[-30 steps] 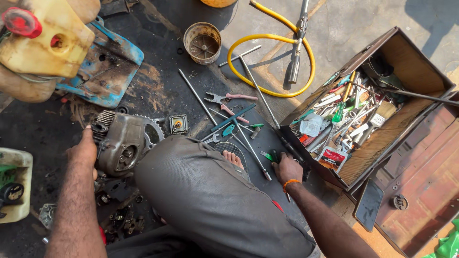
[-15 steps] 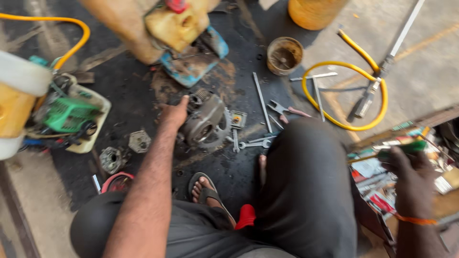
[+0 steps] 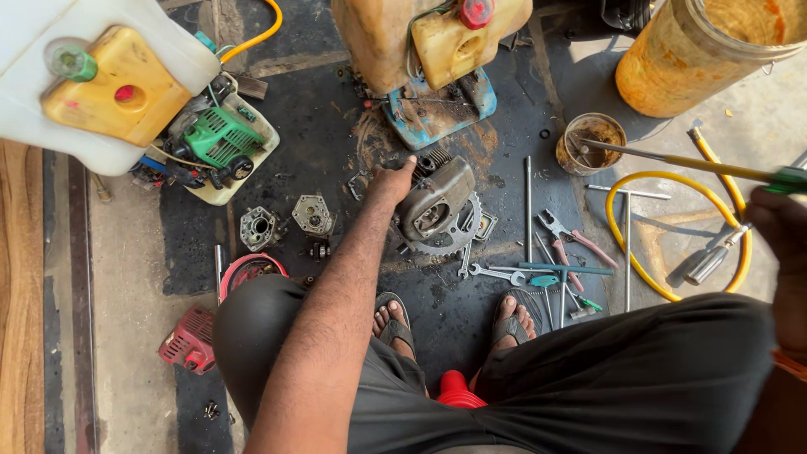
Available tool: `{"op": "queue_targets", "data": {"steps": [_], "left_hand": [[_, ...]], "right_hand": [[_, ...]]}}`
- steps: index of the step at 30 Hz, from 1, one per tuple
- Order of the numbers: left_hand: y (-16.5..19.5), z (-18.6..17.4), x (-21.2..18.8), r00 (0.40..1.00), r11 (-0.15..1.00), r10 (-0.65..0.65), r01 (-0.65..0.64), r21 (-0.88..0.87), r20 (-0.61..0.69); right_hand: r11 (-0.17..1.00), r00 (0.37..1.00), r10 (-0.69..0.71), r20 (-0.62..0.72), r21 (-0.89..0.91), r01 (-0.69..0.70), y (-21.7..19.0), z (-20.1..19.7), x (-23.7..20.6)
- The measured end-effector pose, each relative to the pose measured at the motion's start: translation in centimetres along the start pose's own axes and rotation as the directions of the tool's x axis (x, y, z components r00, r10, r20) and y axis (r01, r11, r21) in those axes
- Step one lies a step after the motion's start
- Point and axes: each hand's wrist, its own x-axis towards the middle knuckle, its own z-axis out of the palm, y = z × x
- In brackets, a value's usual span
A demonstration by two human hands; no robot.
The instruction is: The person sits on the floor and uses a T-handle wrench to tighten bolts on a small engine cylinder head. They then use a screwdriver to adjust a component on the side of the engine block.
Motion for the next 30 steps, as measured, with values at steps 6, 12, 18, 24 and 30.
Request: {"op": "queue_targets", "data": {"steps": [6, 12, 18, 24, 30], "left_hand": [[0.1, -0.5, -2.3, 0.985, 0.981, 0.153, -0.142, 0.132, -0.079], [-0.2, -1.1, -3.2, 0.953, 0.957, 0.279, -0.266, 0.111, -0.121], [-0.6, -0.4, -2.3, 0.942, 0.950, 0.297, -0.275, 0.148, -0.156], [-0.4, -0.2, -1.9, 0.944, 0.962, 0.269, -0.254, 0.100, -0.192], [-0.7, -1.7, -1.9, 0.998, 0.982, -0.038, 0.030, -0.185, -0.041]], "right_hand": [[0.769, 0.848, 0.524, 0.080, 0.384, -0.511, 6.0, 8.6, 0.6], [0.648, 0.716, 0.691, 0.097, 0.355, -0.674, 8.9, 11.4, -0.6], [0.641, 0.693, 0.717, 0.073, 0.322, -0.697, 9.0, 11.6, -0.8], [0.632, 0.688, 0.718, 0.110, 0.313, -0.709, 9.5, 11.2, -0.8], [0.616, 0.668, 0.738, 0.097, 0.308, -0.725, 9.8, 10.2, -0.7]]}}
